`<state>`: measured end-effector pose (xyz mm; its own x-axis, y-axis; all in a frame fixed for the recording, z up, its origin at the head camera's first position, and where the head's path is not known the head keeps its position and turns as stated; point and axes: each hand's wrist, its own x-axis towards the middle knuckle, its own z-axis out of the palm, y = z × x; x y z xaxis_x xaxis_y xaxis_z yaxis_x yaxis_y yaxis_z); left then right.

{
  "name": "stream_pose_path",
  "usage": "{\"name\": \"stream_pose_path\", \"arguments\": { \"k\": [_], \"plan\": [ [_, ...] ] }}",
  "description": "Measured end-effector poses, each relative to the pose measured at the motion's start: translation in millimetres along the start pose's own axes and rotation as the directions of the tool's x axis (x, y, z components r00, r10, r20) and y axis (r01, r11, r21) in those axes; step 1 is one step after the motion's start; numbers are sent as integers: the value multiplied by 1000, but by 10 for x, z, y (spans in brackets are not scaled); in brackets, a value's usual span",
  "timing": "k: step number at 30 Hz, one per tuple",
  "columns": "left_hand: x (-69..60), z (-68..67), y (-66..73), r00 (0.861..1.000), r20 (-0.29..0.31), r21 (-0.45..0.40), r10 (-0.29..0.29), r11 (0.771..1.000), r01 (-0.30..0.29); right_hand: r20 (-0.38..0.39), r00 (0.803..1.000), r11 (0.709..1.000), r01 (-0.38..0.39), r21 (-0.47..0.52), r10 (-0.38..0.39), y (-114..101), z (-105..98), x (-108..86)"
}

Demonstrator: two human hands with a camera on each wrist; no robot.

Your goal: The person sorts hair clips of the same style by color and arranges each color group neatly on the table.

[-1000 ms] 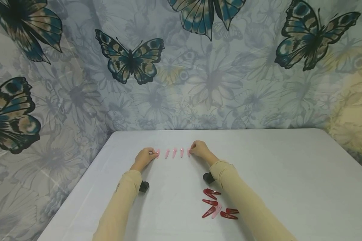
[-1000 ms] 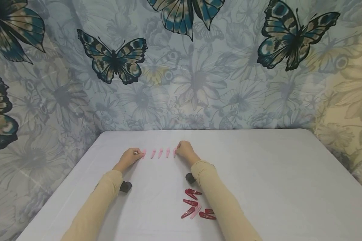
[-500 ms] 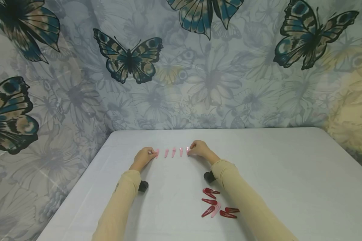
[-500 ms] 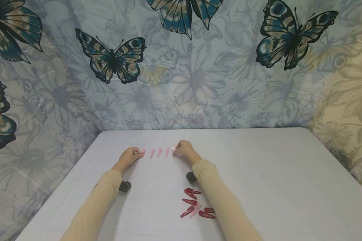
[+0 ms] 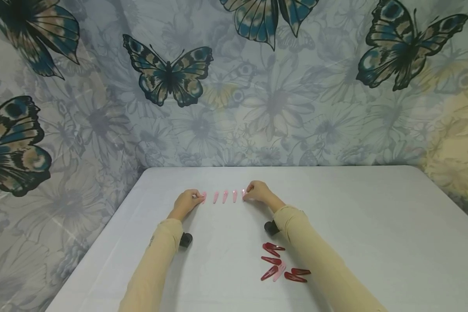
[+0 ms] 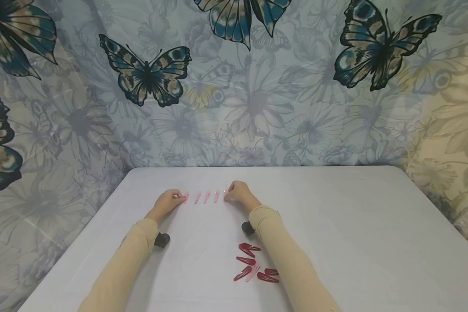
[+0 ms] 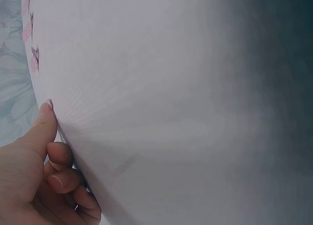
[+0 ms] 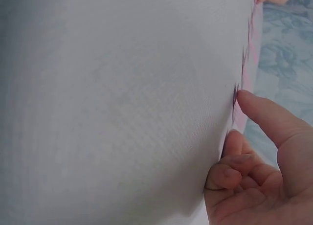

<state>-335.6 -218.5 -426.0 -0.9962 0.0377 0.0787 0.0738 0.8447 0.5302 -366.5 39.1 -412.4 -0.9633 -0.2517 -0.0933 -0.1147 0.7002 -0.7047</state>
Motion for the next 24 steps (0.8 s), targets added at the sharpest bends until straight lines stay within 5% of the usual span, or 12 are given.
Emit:
{"name": "stream_pose_path", "arguments": {
  "k": [7, 10, 15, 19, 24],
  "plan": [
    [13, -9, 17, 1000, 6, 8, -11, 1000, 11, -9, 991, 991, 130, 8, -130, 558, 232, 565],
    [11, -7, 14, 1000, 11, 3, -12, 1000, 12, 23, 999, 999, 36, 6, -36, 573, 232, 613],
    [12, -6, 18, 1000, 21, 2, -12, 1000, 12, 82, 996, 999, -30, -38, 33, 110, -36, 112],
    [17, -12, 35, 1000, 18, 5, -20, 1000, 20, 78, 997, 999, -12, -49, 15, 42, -115, 9],
    [12, -5, 30, 999, 31, -10, -21, 1000, 21, -22, 998, 996, 58, 68, -57, 58, -170, -73]
  ]
}}
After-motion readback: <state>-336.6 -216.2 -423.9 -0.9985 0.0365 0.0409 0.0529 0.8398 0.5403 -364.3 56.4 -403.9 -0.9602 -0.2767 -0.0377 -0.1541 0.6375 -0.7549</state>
